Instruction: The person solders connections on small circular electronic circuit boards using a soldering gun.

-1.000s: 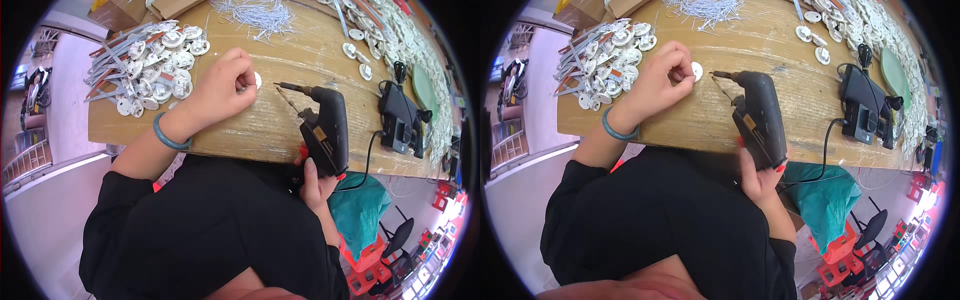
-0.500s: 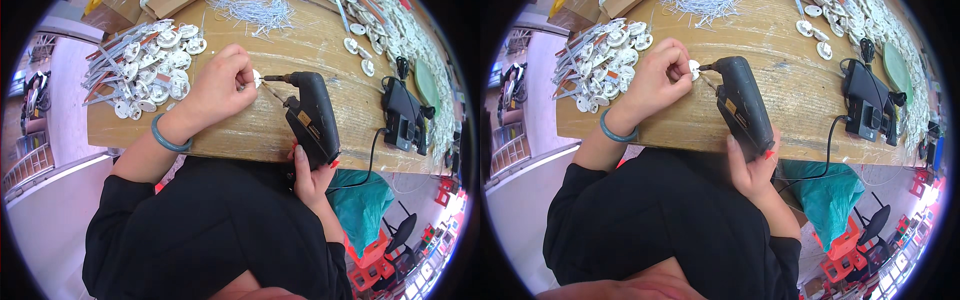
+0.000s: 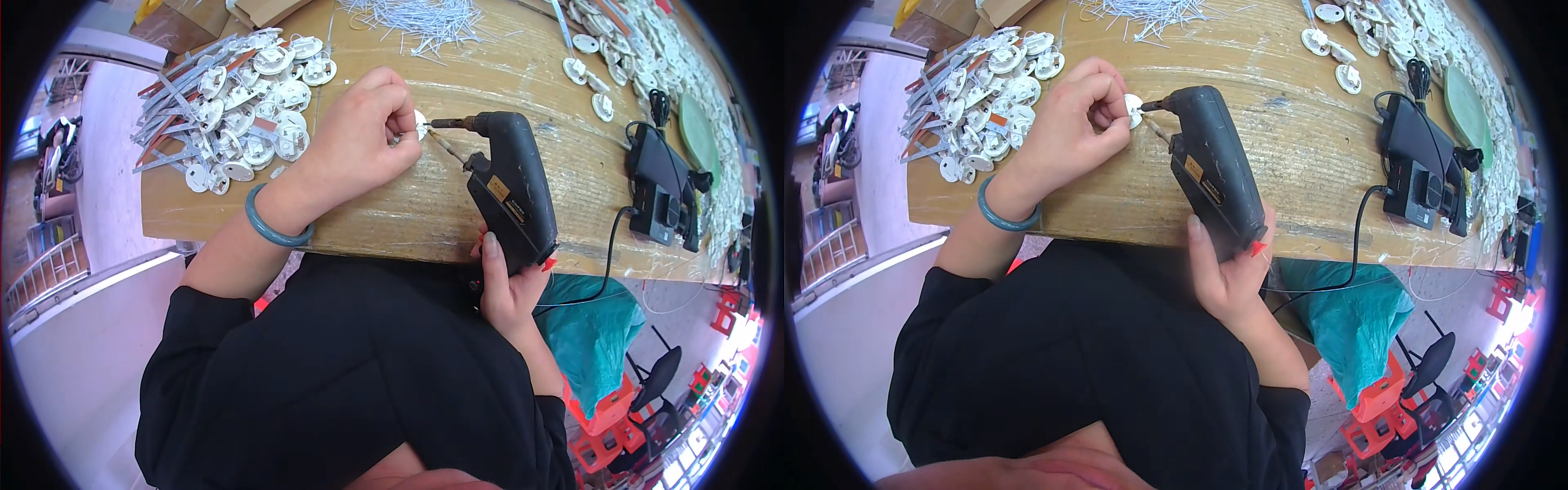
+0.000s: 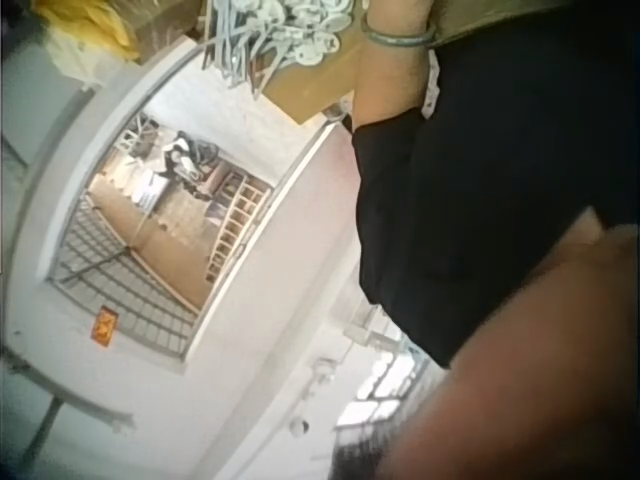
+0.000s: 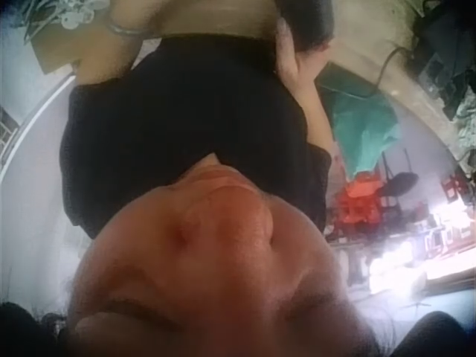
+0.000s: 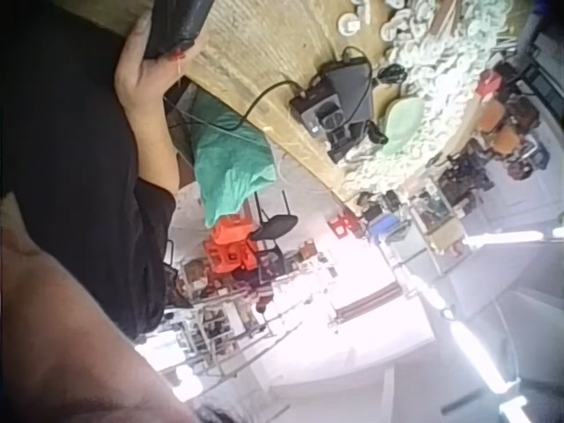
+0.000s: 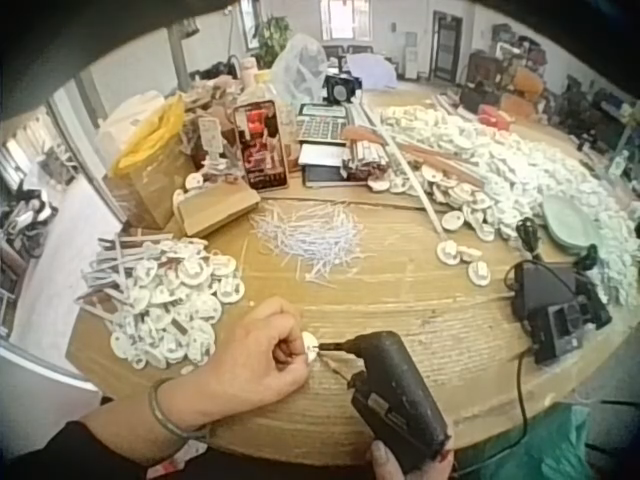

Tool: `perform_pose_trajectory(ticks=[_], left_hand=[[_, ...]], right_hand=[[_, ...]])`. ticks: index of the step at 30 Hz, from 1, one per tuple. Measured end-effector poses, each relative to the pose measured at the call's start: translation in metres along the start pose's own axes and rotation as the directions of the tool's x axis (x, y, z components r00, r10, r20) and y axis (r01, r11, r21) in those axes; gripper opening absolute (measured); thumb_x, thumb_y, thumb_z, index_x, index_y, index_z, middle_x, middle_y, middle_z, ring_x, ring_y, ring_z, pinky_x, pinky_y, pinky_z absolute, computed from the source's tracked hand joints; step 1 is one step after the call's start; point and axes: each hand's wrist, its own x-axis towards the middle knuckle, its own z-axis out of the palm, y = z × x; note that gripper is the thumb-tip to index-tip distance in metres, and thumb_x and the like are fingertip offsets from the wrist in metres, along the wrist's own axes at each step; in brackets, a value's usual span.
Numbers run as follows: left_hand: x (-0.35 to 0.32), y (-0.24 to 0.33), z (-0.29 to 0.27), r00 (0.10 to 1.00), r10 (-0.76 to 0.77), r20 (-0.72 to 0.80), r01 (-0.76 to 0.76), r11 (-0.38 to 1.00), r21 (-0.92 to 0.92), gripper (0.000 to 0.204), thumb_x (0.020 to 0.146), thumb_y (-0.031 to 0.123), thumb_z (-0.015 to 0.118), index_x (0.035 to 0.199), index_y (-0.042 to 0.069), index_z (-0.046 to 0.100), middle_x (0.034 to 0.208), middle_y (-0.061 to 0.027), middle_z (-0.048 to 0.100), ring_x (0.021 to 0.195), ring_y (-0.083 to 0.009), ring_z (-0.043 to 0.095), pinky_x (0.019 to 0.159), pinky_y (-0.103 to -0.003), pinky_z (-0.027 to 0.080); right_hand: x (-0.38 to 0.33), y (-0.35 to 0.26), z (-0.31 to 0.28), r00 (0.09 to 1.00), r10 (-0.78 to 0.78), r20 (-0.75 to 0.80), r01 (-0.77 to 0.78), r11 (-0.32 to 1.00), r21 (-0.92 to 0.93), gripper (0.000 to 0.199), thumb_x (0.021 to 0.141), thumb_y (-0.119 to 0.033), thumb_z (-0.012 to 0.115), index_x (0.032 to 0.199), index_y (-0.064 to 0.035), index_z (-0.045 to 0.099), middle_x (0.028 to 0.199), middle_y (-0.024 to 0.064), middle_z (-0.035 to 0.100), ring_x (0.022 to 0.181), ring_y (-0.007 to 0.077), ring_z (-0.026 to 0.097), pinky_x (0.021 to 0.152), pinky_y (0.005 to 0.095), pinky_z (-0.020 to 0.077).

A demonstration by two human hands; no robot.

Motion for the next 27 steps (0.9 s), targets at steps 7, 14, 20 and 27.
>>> perform_pose_trajectory(ticks=[7, 14, 20, 27], left_hand=[[0.0002, 0.0008, 0.0008, 1.000, -0.005, -0.003, 0.005, 1.000, 0.022, 0.009, 0.074, -0.001, 0.064, 0.074, -0.002, 0.055, 0.088, -0.0106, 0.052, 0.067, -0.0178, 0.059, 0.060, -0.030, 0.050], [0.0000, 0.0013, 0.0008, 1.000, -0.002, -0.005, 0.003, 0.999, 0.044, 0.009, 0.074, -0.002, 0.064, 0.073, -0.002, 0.055, 0.088, -0.0112, 0.053, 0.067, -0.0193, 0.059, 0.061, -0.031, 0.051], [-0.0004, 0.0031, 0.0011, 1.000, -0.008, -0.011, 0.008, 0.999, 0.038, 0.009, 0.073, -0.002, 0.064, 0.074, -0.002, 0.056, 0.088, -0.0113, 0.053, 0.068, -0.0201, 0.060, 0.062, -0.031, 0.051], [-0.0003, 0.0040, 0.0006, 1.000, -0.018, 0.000, 0.018, 0.998, 0.054, 0.009, 0.074, -0.001, 0.064, 0.074, -0.002, 0.056, 0.089, -0.0113, 0.053, 0.069, -0.0210, 0.060, 0.063, -0.032, 0.051]], right_hand=[[0.0004, -0.0018, 0.0013, 1.000, 0.005, 0.014, -0.005, 1.000, -0.002, 0.045, 0.090, -0.002, 0.066, 0.128, 0.0046, 0.043, 0.112, 0.0128, 0.058, 0.100, 0.0170, 0.057, 0.089, 0.0292, 0.0447], [0.0012, -0.0019, 0.0012, 1.000, -0.018, 0.023, 0.020, 0.998, -0.064, 0.045, 0.090, -0.001, 0.066, 0.128, 0.0046, 0.042, 0.113, 0.0129, 0.058, 0.101, 0.0170, 0.056, 0.089, 0.0291, 0.0444], [0.0008, -0.0021, 0.0013, 0.998, -0.062, 0.018, 0.063, 0.997, -0.054, 0.044, 0.089, -0.002, 0.067, 0.127, 0.0045, 0.044, 0.111, 0.0127, 0.057, 0.099, 0.0175, 0.055, 0.088, 0.0294, 0.0441], [0.0008, -0.0009, 0.0016, 0.997, -0.072, 0.000, 0.072, 0.992, -0.106, 0.044, 0.089, -0.002, 0.067, 0.126, 0.0047, 0.045, 0.111, 0.0127, 0.056, 0.099, 0.0180, 0.055, 0.088, 0.0294, 0.0439]])
